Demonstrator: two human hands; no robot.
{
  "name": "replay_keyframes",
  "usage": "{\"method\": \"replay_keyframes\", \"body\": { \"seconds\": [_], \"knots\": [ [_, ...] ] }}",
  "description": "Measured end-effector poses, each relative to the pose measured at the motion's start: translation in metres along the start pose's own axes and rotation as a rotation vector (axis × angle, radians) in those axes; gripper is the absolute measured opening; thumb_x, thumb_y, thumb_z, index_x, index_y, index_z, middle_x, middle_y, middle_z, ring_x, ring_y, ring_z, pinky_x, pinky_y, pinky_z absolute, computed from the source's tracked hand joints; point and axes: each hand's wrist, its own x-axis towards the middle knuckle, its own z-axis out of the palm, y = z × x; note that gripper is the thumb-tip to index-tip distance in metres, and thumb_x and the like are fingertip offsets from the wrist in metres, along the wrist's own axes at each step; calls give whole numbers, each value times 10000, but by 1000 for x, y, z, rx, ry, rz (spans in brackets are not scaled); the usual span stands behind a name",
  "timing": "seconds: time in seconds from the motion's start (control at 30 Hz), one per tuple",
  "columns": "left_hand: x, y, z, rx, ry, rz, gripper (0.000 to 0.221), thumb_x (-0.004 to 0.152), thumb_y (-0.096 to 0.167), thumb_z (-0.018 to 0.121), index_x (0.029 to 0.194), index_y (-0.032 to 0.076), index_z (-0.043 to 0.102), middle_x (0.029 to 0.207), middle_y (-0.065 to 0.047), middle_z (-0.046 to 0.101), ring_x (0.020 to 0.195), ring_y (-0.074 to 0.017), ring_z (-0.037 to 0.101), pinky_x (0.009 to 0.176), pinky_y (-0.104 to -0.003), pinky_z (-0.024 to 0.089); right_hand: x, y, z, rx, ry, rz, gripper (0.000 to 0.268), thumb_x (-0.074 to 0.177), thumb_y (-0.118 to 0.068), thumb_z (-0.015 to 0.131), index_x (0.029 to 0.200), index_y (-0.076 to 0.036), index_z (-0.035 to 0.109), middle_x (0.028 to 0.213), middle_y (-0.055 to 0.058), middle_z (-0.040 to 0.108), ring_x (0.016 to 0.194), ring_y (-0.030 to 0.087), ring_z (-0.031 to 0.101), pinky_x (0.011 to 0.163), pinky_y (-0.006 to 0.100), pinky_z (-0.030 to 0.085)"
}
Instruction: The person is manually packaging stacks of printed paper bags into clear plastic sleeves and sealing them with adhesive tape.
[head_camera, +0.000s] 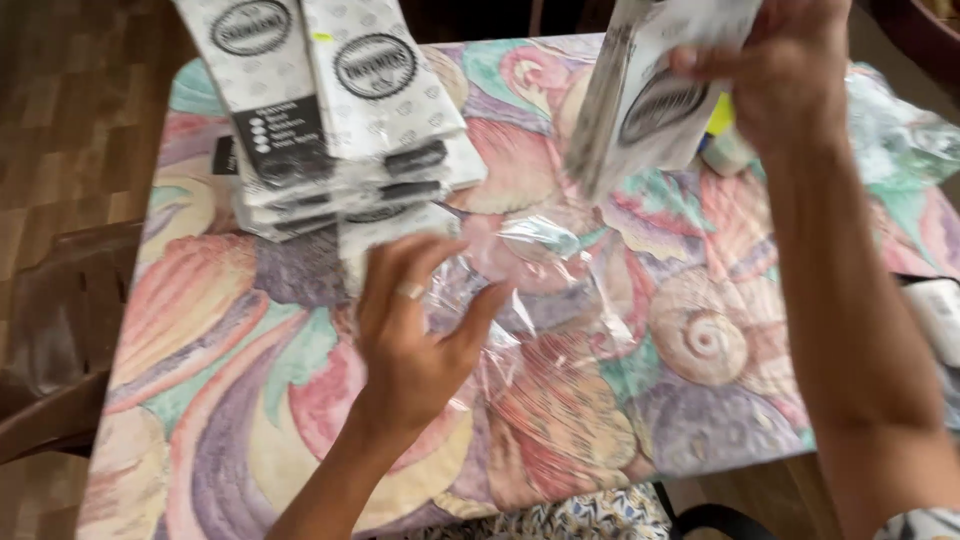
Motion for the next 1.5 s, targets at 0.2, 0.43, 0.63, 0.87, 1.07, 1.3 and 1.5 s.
{"method": "replay_keyframes", "body": {
  "seconds": [0.2,0.43,0.63,0.87,1.07,1.3,1.5],
  "knots": [
    [17,49,110,-500,-225,-230,795,794,99,642,1480,-40,267,1474,-249,420,1438,-409,441,1261,-511,390,-114,-1,19,183,246,-38,297,781,103,807,1016,61,629,1109,127,716,1141,309,753,996,412,718],
    [4,72,162,-691,-248,-481,706,635,57,582,1328,-14,463,1087,-268,626,1095,-515,624,1023,-644,429,-168,23,29,39,279,-105,737,742,83,850,1361,-13,464,1323,231,573,1282,358,511,1112,505,387],
    [-14,58,183,-641,-190,-446,607,608,88,613,1205,34,519,970,-152,558,991,-414,629,958,-609,423,-177,17,38,40,162,-97,963,884,-172,776,1620,-26,172,1641,262,267,1544,474,184,1241,664,99],
    [-30,54,209,-540,-137,-339,702,624,179,648,1289,27,482,984,-157,560,998,-372,587,993,-556,404,-189,58,10,-86,131,78,782,830,-282,658,1511,-6,391,1402,280,479,1310,454,485,1122,638,345],
    [-22,53,198,-526,-60,-290,752,582,207,644,1303,88,467,983,-126,561,1009,-343,592,1017,-590,344,-186,32,26,-1,222,28,1129,888,-612,724,1649,-77,85,1690,306,89,1547,514,122,1235,685,124],
    [-13,75,185,-638,-98,-294,519,701,241,695,1161,81,515,904,-150,575,923,-402,665,840,-561,492,-180,34,29,204,61,-215,432,1118,-272,393,1447,8,415,845,76,586,736,126,644,724,306,553],
    [-27,61,191,-718,-155,-337,449,672,173,670,1087,99,515,849,-142,630,838,-397,698,749,-567,528,-196,52,23,-132,129,-111,384,1133,-331,333,1264,-70,582,995,107,553,1043,280,577,1063,566,424]
  ]
}}
